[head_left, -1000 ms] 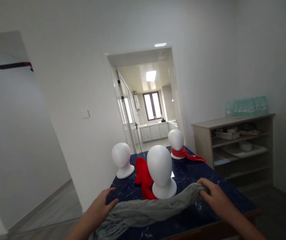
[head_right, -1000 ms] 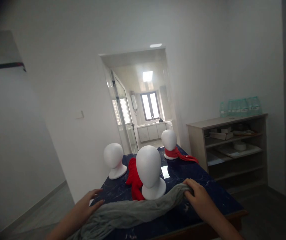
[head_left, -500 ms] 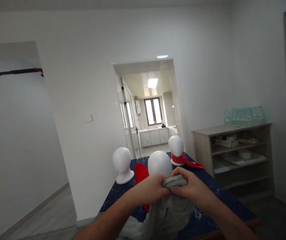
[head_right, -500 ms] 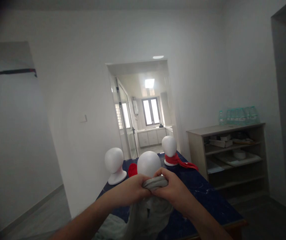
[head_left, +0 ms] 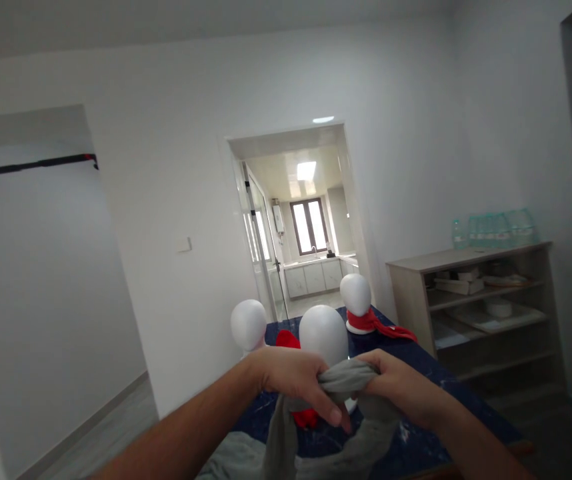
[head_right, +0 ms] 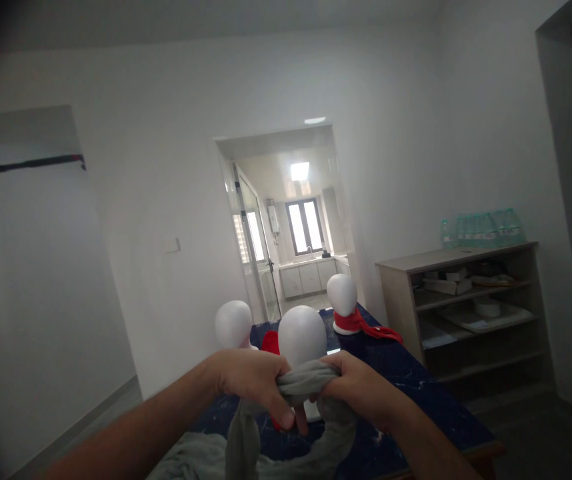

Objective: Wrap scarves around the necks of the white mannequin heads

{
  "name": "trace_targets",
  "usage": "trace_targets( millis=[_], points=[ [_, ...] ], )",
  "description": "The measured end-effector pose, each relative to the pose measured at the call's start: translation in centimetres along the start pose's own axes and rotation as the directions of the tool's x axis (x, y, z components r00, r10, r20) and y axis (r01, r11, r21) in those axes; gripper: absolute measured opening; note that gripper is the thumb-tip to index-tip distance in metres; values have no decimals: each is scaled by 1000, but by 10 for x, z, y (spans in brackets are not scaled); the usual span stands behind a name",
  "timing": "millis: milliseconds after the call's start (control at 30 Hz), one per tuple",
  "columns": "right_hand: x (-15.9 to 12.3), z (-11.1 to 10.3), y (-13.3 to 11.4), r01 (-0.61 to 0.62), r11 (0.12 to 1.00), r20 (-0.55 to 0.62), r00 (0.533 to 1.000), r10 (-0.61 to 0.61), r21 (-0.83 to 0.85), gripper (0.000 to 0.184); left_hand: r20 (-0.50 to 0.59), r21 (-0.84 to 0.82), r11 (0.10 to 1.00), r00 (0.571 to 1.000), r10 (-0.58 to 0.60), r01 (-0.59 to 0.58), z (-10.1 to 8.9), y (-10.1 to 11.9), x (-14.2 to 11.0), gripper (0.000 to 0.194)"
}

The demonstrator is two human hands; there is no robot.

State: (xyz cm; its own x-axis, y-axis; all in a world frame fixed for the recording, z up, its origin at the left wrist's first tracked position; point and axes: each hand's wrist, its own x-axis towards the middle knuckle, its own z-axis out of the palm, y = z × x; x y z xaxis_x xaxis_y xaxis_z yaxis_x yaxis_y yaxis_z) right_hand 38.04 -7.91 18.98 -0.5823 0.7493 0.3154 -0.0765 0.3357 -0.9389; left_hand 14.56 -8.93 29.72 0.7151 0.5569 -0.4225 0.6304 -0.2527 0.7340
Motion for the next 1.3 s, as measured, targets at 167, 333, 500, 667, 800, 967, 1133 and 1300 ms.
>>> trace_targets(
  millis=[167,333,500,667,800,967,1133,1300],
  points=[
    [6,14,21,13,960,78,996,-36,278,40,-77,-346,896,960,270,-280,6,10,5,29],
    [22,48,37,111,801,186,945,-268,589,44,-314,-539,653,846,431,-532,2,34,25,27],
    [42,65,23,139,707,226,890,-396,693,33,-493,-461,546,713,498,-700,-29,72,30,27],
    [55,28,17,163,659,218,862,-457,734,33,-698,-331,414,515,498,-848,-77,96,5,16],
    [52,-28,5,123,730,339,825,-452,672,39,-819,-209,381,374,436,-901,-104,100,-26,21],
    [43,-96,-22,41,806,448,814,-370,591,32,-889,-117,289,230,395,-950,-120,91,-50,27],
    [39,-156,-16,-13,876,444,865,-232,482,32,-951,-112,237,173,255,-965,-141,52,-45,23],
    [47,-197,30,-8,865,209,971,-112,502,27,-980,-141,279,173,94,-950,-162,-15,-15,17]
  ],
)
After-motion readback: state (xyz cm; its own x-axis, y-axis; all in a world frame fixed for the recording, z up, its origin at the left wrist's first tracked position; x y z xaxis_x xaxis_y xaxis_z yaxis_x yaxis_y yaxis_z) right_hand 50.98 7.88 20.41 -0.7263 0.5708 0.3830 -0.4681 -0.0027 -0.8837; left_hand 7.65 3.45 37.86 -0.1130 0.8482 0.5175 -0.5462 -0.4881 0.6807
